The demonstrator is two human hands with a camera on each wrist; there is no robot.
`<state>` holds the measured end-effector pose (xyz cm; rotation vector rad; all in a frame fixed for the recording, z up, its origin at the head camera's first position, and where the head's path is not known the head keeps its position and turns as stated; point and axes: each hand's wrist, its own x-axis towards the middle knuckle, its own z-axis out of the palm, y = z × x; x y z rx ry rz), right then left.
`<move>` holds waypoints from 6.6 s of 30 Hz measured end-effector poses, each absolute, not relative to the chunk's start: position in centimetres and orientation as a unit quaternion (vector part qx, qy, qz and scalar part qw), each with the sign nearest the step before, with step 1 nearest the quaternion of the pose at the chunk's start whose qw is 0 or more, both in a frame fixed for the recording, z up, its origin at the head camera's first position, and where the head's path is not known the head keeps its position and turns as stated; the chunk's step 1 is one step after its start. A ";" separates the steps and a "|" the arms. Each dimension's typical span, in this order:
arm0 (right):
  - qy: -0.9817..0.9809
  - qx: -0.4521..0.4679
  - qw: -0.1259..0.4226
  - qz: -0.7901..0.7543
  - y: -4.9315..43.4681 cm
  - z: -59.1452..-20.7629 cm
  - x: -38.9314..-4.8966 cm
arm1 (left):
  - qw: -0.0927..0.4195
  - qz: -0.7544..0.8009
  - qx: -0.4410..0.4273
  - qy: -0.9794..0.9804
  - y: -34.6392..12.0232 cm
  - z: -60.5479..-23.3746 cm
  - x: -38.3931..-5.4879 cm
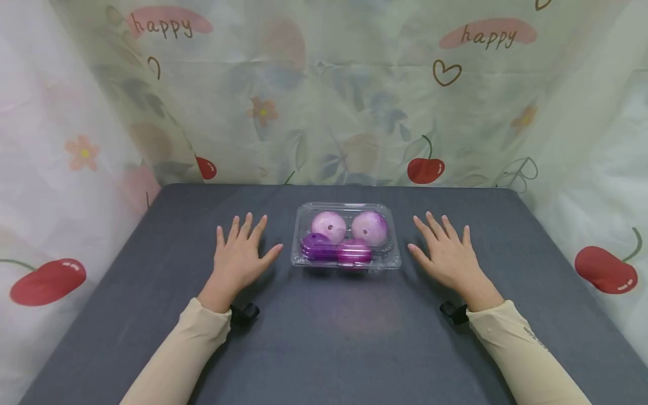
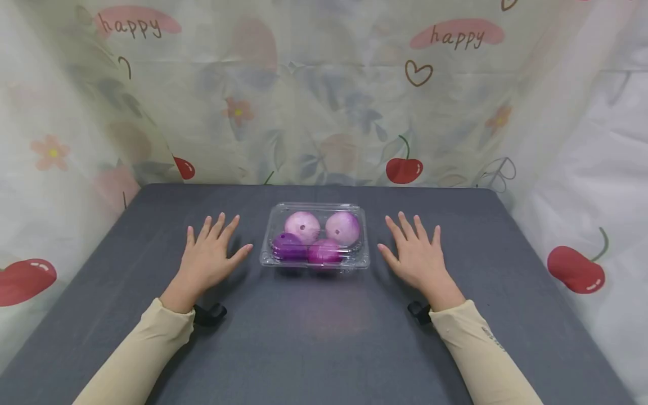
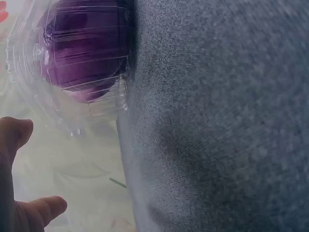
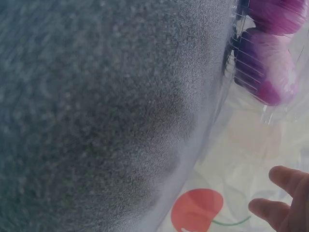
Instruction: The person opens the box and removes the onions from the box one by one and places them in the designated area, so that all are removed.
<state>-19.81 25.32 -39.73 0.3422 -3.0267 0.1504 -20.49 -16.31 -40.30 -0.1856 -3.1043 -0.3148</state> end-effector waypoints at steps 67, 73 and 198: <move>-0.855 0.411 0.260 0.178 9.4 -37.6 -18.3 | -0.229 -0.682 0.083 -0.689 -14.0 -40.9 -19.5; -0.859 0.421 0.245 0.157 8.2 -38.4 -18.4 | -0.243 -0.691 0.072 -0.677 -14.0 -41.1 -19.2; -0.833 0.440 0.337 -0.009 4.7 -40.3 -19.8 | -0.205 -0.767 0.036 -0.607 -12.8 -42.3 -19.3</move>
